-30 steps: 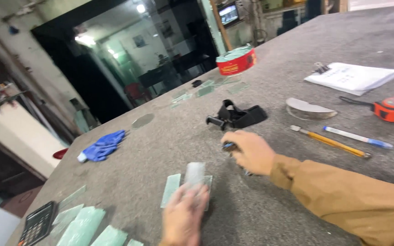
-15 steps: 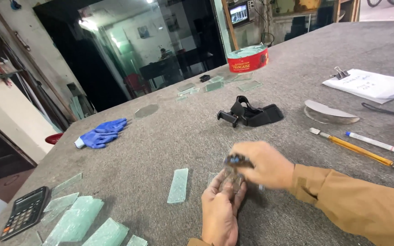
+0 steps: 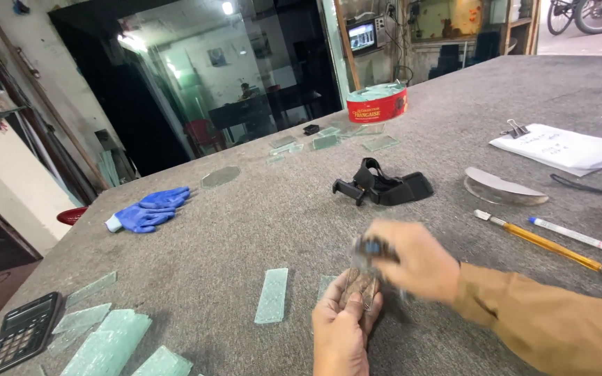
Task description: Measuring and trimming small rectangular glass pieces using a tape measure and a handheld tool on a workshop table.
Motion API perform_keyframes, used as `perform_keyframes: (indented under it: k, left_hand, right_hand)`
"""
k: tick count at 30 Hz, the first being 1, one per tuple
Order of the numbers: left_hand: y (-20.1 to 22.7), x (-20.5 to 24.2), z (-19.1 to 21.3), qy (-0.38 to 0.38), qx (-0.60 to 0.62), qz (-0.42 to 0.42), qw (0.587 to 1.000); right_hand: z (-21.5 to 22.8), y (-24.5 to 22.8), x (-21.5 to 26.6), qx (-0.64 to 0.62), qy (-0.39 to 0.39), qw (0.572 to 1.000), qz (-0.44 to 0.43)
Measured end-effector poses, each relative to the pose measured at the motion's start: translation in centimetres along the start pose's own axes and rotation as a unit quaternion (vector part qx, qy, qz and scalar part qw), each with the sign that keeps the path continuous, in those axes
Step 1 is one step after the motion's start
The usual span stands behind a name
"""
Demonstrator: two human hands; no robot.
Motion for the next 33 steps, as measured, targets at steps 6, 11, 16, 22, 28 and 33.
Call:
perform_keyframes:
  k: [6, 11, 16, 22, 28, 33]
  left_hand:
    - [0.8, 1.0, -0.2, 0.012, -0.001, -0.004, 1.000]
    - [1.0, 0.8, -0.5, 0.018, -0.017, 0.017, 1.000]
    - [0.6, 0.6, -0.2, 0.006, -0.013, 0.004, 1.000]
    - [0.3, -0.2, -0.4, -0.094, -0.021, -0.022, 0.995]
    - [0.1, 0.0, 0.1, 0.030, 0.010, 0.046, 0.998]
    - [0.1, 0.7, -0.1, 0.028, -0.029, -0.011, 0.999]
  right_hand:
    - [-0.7, 0.3, -0.4, -0.001, -0.017, 1.000, 0.001]
    - [0.3, -2.1, -0.3, -0.019, 0.003, 0.999, 0.051]
    - [-0.1, 2.3, -0.9, 0.041, 0.045, 0.998, -0.001]
    - [-0.5, -4.2, 1.2, -0.029, -0.022, 0.991, 0.125]
    - [1.4, 0.8, -0.3, -0.001, 0.096, 0.995, -0.025]
    - [-0.3, -2.1, 0.5, -0.037, 0.002, 0.997, 0.069]
Point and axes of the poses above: each hand's wrist, its own x-axis away from the middle knuckle, its own z-axis out of the back of the hand, y = z × x, the point moved 8 cm from there along -x, towards the middle knuckle, and after that the axes turned 1 degree about x, right-handed, at the moved point
